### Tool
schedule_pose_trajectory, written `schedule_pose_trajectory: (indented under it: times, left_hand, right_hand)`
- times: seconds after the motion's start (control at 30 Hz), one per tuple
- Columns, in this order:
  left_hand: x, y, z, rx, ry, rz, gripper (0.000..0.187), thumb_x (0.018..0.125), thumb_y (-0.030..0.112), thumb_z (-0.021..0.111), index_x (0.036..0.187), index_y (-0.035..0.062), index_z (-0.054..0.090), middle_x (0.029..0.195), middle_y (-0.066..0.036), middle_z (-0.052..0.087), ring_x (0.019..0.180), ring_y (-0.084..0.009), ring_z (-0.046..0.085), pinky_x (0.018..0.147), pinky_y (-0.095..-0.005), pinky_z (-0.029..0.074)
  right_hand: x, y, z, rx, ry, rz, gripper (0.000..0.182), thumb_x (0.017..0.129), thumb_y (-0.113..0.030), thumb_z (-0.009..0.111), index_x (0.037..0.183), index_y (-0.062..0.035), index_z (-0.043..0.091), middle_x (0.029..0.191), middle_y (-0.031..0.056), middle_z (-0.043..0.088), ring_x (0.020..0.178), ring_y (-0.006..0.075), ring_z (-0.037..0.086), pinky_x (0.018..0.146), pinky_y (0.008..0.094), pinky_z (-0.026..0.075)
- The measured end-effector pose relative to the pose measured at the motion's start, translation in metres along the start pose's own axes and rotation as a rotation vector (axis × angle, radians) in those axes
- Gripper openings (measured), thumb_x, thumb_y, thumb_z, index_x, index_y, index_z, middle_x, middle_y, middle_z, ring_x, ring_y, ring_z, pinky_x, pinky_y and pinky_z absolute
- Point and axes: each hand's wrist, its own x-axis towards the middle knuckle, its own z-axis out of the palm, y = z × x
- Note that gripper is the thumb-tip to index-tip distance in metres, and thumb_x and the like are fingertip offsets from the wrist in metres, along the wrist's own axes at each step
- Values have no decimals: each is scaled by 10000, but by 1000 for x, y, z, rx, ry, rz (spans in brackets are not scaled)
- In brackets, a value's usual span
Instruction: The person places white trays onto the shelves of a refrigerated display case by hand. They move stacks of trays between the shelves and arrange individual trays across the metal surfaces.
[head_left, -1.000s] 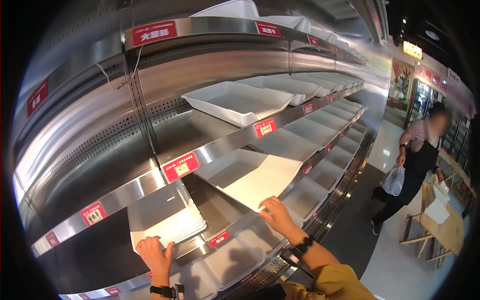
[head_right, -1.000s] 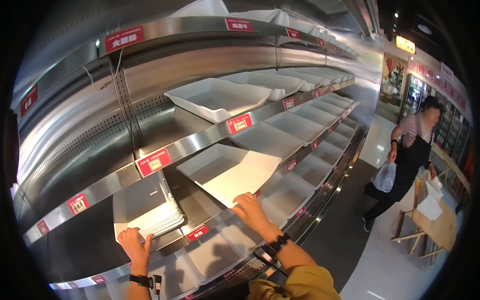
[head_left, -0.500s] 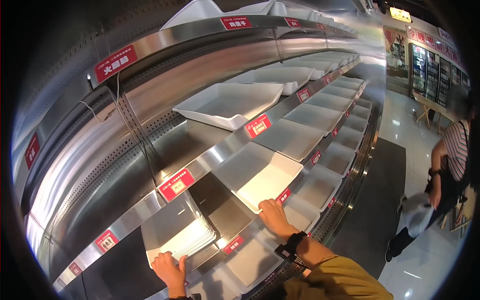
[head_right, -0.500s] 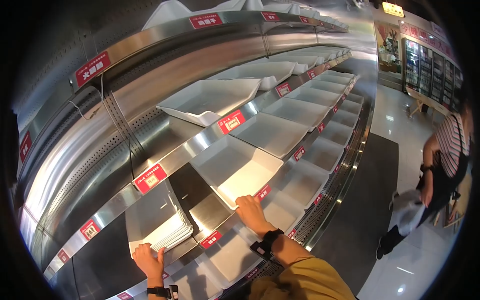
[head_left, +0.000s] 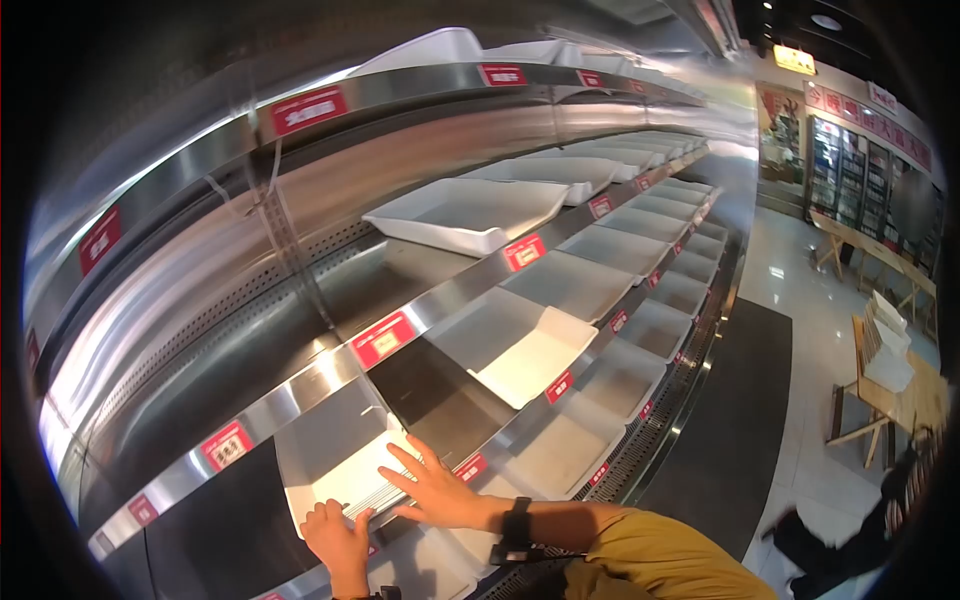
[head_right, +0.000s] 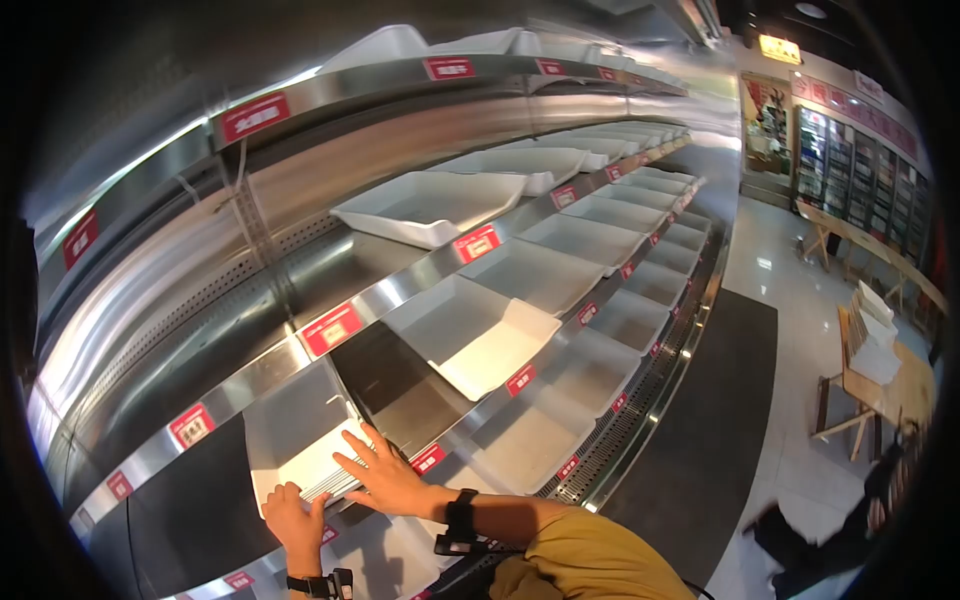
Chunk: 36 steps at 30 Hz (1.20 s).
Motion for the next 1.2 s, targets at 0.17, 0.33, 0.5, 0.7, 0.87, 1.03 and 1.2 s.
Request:
schedule_pose_trajectory:
  times: [0.17, 0.33, 0.5, 0.7, 0.87, 1.03, 1.2]
  left_hand:
    - [-25, -28, -32, 27, -4, -51, 478, 624, 397, 836, 826, 55, 571, 798, -115, 556, 782, -324, 529, 735, -439, 371]
    - [-42, -76, -54, 54, 27, -113, 452, 646, 386, 833, 833, 66, 575, 802, -108, 563, 784, -314, 532, 733, -429, 373]
    - [-50, -121, -68, 80, -1, -170, 293, 789, 300, 745, 868, 56, 603, 827, -123, 592, 817, -324, 557, 777, -440, 397]
    - [-59, -170, -78, 39, 8, -233, 189, 860, 252, 672, 881, 63, 664, 797, -104, 638, 818, -321, 586, 886, -441, 400]
    - [-44, -161, -94, 29, -45, -229, 196, 878, 273, 668, 913, 84, 709, 865, -89, 692, 861, -306, 622, 972, -473, 364]
    - [-38, -143, -111, 38, 6, -243, 197, 893, 277, 650, 926, 100, 729, 874, -75, 695, 913, -276, 620, 1079, -541, 284]
    - [-43, -141, -107, 48, -136, -259, 246, 879, 299, 665, 1027, 107, 709, 994, -69, 699, 1003, -284, 613, 1070, -564, 287]
  right_hand:
    - [5, -30, 41, -19, -14, -43, 540, 843, -347, 727, 1257, -38, 571, 1439, 221, 375, 1375, 484, 208, 1112, 547, 324]
    - [22, -64, 74, 42, 6, -166, 536, 840, -325, 721, 1263, -33, 569, 1420, 224, 395, 1366, 478, 243, 1117, 514, 327]
    - [53, -77, 109, 109, -82, -222, 531, 864, -312, 697, 1290, -33, 548, 1412, 215, 412, 1377, 485, 235, 1134, 511, 307]
    - [92, -120, 115, 28, -246, -246, 349, 874, -267, 676, 1097, -1, 633, 1230, 159, 576, 1386, 399, 319, 1149, 543, 242]
    - [97, -165, 132, 83, -210, -350, 185, 810, -215, 699, 869, -49, 642, 989, 81, 639, 1083, 265, 537, 910, 437, 394]
    - [108, -176, 130, -64, -104, -383, 104, 844, -188, 622, 871, -90, 644, 803, 52, 640, 905, 230, 580, 821, 390, 392]
    - [97, -155, 139, 70, -152, -365, 148, 817, -173, 665, 934, -89, 633, 882, 48, 636, 930, 234, 579, 848, 400, 400]
